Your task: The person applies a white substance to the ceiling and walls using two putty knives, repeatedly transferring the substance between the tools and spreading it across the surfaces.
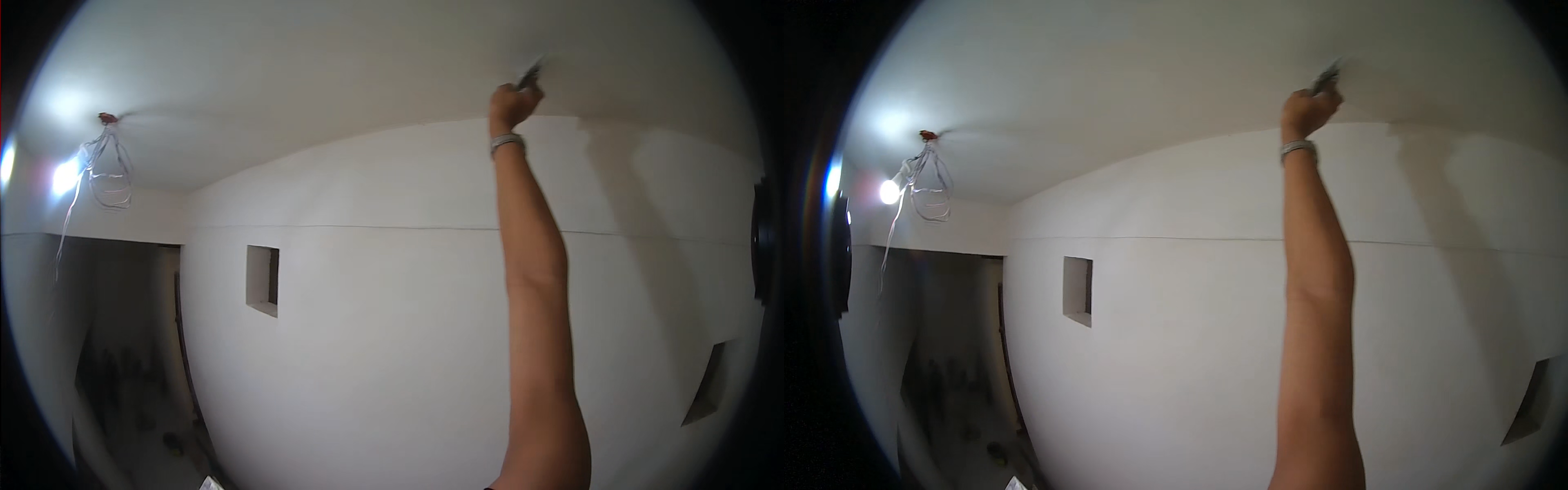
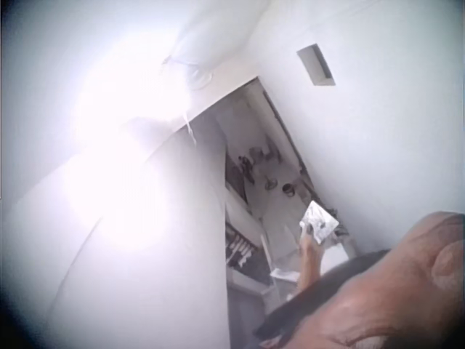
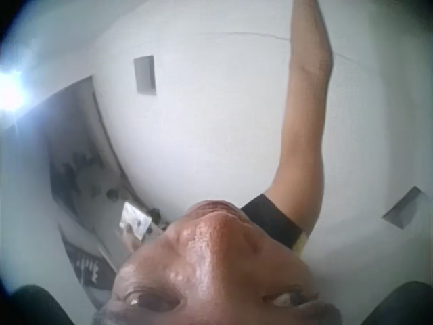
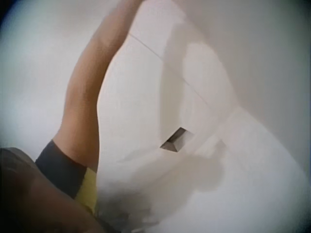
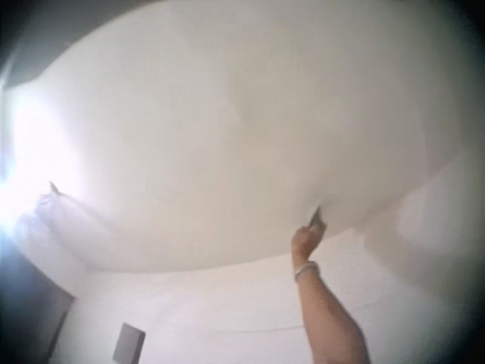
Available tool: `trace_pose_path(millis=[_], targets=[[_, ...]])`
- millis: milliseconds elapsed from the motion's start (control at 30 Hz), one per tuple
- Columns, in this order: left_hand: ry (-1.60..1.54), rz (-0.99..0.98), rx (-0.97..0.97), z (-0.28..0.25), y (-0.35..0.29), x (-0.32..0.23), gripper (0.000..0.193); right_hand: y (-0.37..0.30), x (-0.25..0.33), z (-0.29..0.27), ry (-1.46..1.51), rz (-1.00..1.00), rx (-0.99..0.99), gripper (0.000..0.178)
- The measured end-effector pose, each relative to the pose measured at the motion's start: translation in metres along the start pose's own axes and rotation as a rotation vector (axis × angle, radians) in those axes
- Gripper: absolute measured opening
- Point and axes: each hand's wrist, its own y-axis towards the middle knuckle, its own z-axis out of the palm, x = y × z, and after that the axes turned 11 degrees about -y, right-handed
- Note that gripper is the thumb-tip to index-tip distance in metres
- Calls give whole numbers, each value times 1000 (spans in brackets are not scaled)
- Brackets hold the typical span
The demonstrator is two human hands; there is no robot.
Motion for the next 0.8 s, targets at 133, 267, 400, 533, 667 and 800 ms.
trace_pose_path(millis=[133,267,400,533,667,800], targets=[[-59,38,-3,2,-21,-2,38,-102,71,30,229,-65,115,53],[-137,14,33,42,-23,-4,38,-206,88,-1,142,-3,274,33],[-204,-45,-98,10,-35,-14,37,-420,173,-235,760,521,1370,15],[-267,-116,-226,-11,-52,-45,35,-502,225,-519,832,-73,1760,20],[-314,-80,-244,22,-50,-32,35,-474,266,-583,1495,340,1801,47],[-166,-13,-171,24,-65,-53,38,-477,280,-602,1541,301,1932,49]])
